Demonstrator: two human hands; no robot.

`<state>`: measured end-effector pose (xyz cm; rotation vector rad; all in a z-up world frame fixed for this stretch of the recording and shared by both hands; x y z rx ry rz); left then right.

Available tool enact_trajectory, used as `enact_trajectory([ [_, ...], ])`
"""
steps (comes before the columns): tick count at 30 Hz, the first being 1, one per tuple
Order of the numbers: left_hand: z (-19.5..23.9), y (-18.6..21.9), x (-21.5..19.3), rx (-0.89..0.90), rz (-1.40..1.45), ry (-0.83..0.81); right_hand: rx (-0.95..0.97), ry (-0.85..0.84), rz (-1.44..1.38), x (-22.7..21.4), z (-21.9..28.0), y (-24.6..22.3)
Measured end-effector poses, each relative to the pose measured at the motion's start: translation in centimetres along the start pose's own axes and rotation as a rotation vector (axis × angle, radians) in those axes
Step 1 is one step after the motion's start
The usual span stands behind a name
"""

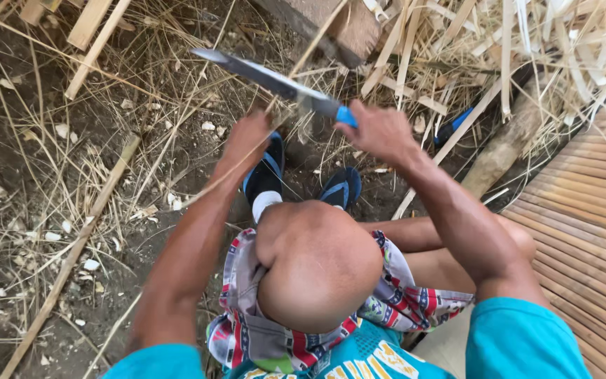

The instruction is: The person sits on the ground and uses a machete to split long bamboo strips into thinner pieces. They repeatedly strike the bamboo against a wooden block to separate the fibers and then set the finished strips aside.

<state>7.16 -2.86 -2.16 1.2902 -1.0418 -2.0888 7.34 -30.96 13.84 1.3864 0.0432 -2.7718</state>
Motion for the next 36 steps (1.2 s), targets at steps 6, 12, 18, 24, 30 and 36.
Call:
enact_trajectory([
  [6,10.9,-1.0,-3.0,-0.214,-0.026,-0.087,0.081,0.102,-0.022,-0.7,0.9,1.9],
  [12,17.2,-7.1,-2.9,-0.327,-0.038,-0.077,0.097,0.054,0.054,-0.3,-1.0,5.3],
  [18,15.2,-4.3,-4.7,-0.237,0.154,-0.048,0.357,0.231,-0.005,-4.8,-1.1,8.7],
  [24,12.3,-5.3,-2.3,-0.372,0.175,-0.197,-0.219,-0.124,0.189,6.9,1.4,-5.9],
  [30,17.0,-5.4,-5.7,-0.212,0.113,-0.134,0.419,0.383,-0.203,-3.4,-3.0,14.9],
  [36,12.6,1.6,-5.9,0.000,-0.057,0.230,0.221,0.593,0.191,-4.8,-0.3,9.0],
])
Point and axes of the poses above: each hand's wrist, its own z-axis away from the middle knuckle, its own x-axis out of the palm, y = z × x, the point moved 8 cm from there along -z, towards the middle knuckle, and after that the axes turned 15 degrees about z, right-handed, at the moved point
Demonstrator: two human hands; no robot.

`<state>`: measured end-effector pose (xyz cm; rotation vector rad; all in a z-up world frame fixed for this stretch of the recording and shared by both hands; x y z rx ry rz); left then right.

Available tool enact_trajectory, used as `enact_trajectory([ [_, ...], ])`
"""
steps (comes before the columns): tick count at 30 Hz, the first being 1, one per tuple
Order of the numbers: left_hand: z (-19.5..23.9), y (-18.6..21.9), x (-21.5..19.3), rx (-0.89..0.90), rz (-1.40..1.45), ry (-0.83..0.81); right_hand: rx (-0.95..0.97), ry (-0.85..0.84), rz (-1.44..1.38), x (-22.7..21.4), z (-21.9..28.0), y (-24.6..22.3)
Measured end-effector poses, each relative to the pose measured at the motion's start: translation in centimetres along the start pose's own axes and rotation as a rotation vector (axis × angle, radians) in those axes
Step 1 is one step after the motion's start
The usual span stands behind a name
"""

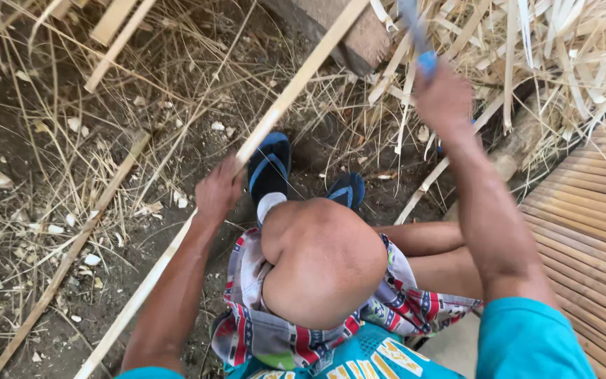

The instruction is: The person sits on the ground and uses a machete to split long bamboo strips into thinner pieces. They repeatedly strike the bamboo against a wooden block to separate the fibers and then set the finished strips aside.

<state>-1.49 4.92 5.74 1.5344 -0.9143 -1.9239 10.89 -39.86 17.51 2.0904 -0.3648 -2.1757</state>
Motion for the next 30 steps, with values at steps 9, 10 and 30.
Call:
enact_trajectory([
  [9,-1.0,-2.8,3.4,-0.242,-0.065,-0.298,-0.204,-0.562,-0.206,2.0,6.7,-11.5],
  [10,-1.1,-2.9,3.6,-0.231,-0.071,-0.290,-0.128,-0.564,-0.211,1.8,5.8,-10.4],
  [30,-3.2,-1.4,0.9,-0.236,0.193,-0.259,-0.420,-0.612,-0.184,0.6,8.5,-16.1],
])
Point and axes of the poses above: each hand's wrist, its own z-axis away from the middle knuckle, its own x-axis out of the palm, y = z × x, the point moved 8 cm from there along -z, towards the middle knuckle, and after that the axes turned 15 degrees about z, right-handed, at the moved point
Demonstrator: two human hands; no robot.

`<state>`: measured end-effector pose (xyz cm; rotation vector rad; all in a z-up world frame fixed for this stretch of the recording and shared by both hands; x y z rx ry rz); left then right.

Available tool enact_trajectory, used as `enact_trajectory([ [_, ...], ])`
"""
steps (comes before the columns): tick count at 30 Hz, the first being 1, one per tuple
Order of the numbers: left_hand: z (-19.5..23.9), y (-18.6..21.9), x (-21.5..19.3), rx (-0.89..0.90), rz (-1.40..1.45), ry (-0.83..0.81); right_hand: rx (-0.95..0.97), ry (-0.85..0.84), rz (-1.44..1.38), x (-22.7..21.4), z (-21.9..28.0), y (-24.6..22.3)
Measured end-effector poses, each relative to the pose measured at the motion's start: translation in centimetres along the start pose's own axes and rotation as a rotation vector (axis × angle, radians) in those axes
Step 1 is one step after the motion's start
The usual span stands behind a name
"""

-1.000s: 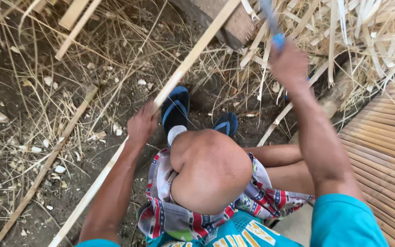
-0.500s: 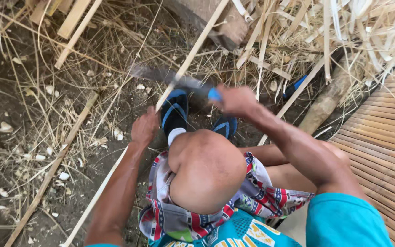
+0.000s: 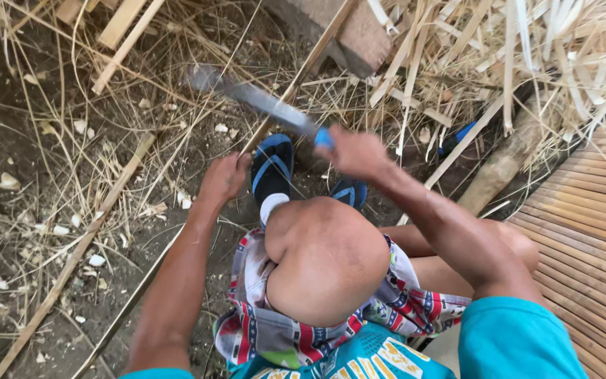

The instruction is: The person sits on the ground and uses a machete to split long bamboo strips into thinner pieces. They repeatedly strike the bamboo against a wooden block to separate the fibers and then set the finished strips aside.

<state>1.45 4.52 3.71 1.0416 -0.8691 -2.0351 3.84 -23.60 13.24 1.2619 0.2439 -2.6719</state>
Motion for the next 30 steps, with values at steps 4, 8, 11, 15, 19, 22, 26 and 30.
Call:
enact_trajectory([
  [4,1.1,-0.1,0.2,-0.004,-0.068,0.035,0.112,0.088,-0.053,-1.2,-0.1,1.8],
  [8,0.1,-0.5,0.3,-0.016,-0.117,0.027,0.133,-0.066,0.008,0.3,-0.1,1.6],
  [11,0.6,-2.1,0.1,-0.055,-0.149,-0.013,-0.066,-0.028,0.127,2.1,-0.8,0.9],
  [15,5.6,-4.3,-1.1,-0.095,-0.134,-0.049,0.368,0.339,0.003,-3.2,-2.1,14.8],
  [19,1.3,-1.8,-2.1,-0.100,-0.174,-0.127,0.394,0.481,0.027,-4.7,-1.9,17.2],
  [22,-5.7,3.5,-1.4,-0.002,-0.068,-0.019,0.370,0.527,-0.049,-4.0,-2.9,15.4],
  [26,-13.3,8.5,1.9,0.010,0.115,-0.124,0.426,0.455,-0.187,-2.7,-2.7,14.3],
  [30,-13.9,7.0,3.6,-0.193,0.572,-0.366,0.358,0.340,-0.263,-3.5,-2.3,10.5],
])
Point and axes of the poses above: each hand's wrist, its own z-axis away from the middle knuckle, its own x-axis out of the palm, y = z × x, the point moved 8 cm from there along -z, towards the middle knuckle, and after that the axes turned 15 degrees about z, right-handed, at the moved point
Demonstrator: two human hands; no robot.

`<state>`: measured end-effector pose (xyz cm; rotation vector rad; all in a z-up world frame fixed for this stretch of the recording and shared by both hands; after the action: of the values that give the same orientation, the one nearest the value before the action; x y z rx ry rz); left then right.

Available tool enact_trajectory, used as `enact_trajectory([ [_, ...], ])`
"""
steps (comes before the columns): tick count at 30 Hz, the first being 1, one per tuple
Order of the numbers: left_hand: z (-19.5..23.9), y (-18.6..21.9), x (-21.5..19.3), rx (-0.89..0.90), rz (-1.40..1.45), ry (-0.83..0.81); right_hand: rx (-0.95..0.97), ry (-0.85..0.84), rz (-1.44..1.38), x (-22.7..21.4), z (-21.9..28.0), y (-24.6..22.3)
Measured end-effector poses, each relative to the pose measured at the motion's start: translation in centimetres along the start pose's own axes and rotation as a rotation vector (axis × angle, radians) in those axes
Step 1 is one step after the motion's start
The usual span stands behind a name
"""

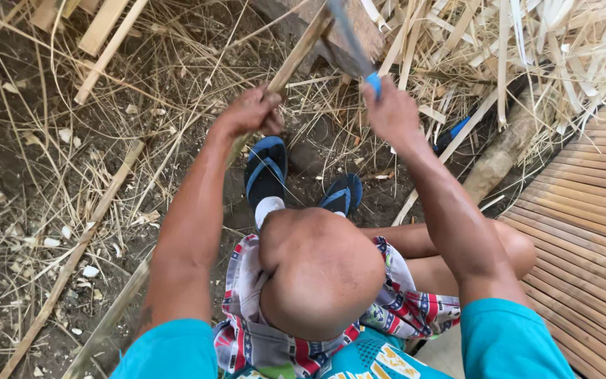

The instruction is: The person sits on the ground and uses a machete to split long bamboo strips into thinner pieces. They repeatedly strike the bamboo against a wooden block to separate the fibers and then set the finished strips aside.

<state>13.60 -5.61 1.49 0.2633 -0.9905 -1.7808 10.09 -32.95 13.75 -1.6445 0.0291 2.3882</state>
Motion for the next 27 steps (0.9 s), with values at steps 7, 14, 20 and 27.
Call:
enact_trajectory([
  [7,14.2,-12.8,-3.8,0.052,-0.505,0.398,-0.273,-0.224,0.284,0.6,2.4,-3.5],
  [14,10.9,-5.1,-2.5,0.362,-0.623,0.309,-0.186,0.000,0.241,-1.5,0.2,-0.3],
  [20,5.3,-0.1,0.3,-0.067,-0.457,0.155,-0.182,0.069,0.150,-0.6,0.7,-1.2],
  [27,11.4,-3.2,-1.5,0.399,-0.833,0.405,-0.196,-0.106,0.188,1.4,2.4,-3.7],
])
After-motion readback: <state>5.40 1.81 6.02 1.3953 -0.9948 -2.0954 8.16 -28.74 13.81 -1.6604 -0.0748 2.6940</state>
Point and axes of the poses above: each hand's wrist, its own z-axis away from the middle knuckle, its own x-axis out of the palm, y = z × x, the point moved 8 cm from there along -z, towards the middle knuckle, and after that the axes turned 15 degrees about z, right-handed, at the moved point
